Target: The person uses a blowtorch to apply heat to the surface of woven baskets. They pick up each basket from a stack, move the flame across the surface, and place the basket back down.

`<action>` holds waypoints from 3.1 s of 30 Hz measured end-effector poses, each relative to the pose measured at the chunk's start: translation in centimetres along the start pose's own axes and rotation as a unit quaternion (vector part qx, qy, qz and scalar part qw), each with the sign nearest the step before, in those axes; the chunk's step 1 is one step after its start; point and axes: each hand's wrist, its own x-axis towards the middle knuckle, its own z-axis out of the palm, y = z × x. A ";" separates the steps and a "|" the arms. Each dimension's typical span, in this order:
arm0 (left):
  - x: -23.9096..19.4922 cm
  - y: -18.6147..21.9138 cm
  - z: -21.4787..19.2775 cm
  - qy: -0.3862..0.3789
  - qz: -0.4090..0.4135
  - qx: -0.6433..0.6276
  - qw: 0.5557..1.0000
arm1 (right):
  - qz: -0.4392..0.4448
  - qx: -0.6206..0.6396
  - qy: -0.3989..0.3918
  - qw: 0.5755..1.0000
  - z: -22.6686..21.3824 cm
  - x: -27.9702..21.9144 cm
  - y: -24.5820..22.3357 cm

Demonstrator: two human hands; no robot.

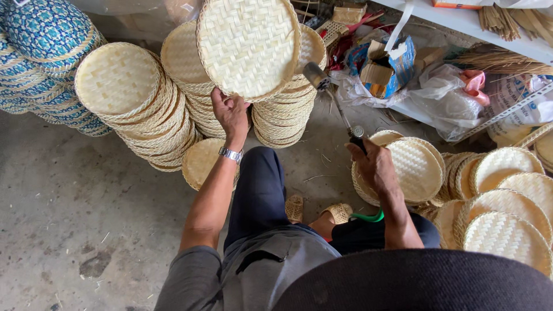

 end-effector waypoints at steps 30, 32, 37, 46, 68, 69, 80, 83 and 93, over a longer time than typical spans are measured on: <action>0.3 3.4 -2.8 -0.040 0.014 0.129 0.991 | 0.003 0.135 -0.057 0.989 -3.3 4.5 -2.2; 0.3 3.7 -2.9 -0.039 0.006 0.166 0.985 | 0.012 0.101 -0.061 0.993 -3.4 4.6 -2.4; 0.1 3.6 -3.2 -0.038 -0.008 0.172 0.984 | 0.008 0.133 -0.063 0.989 -3.9 4.4 -2.9; -0.4 3.4 -3.7 -0.049 0.035 0.253 0.966 | 0.011 0.137 -0.072 0.988 -4.1 4.5 -3.8; -1.5 2.0 -2.3 -0.086 0.071 0.286 0.952 | -0.063 0.122 -0.090 0.986 -3.1 4.2 -6.5; -1.5 1.9 -2.2 -0.086 0.072 0.285 0.952 | -0.078 0.128 -0.106 0.983 -3.0 4.1 -6.7; -1.4 1.8 -1.7 -0.100 -0.065 0.142 0.983 | -0.086 0.048 -0.092 0.991 -0.5 2.6 -5.9; -0.9 1.7 -2.2 -0.088 -0.114 0.043 0.989 | -0.059 0.061 -0.114 0.990 -0.5 2.2 -4.3; -0.7 1.4 -2.6 -0.052 -0.136 0.012 0.989 | -0.091 0.016 0.013 0.996 -0.4 2.9 -2.2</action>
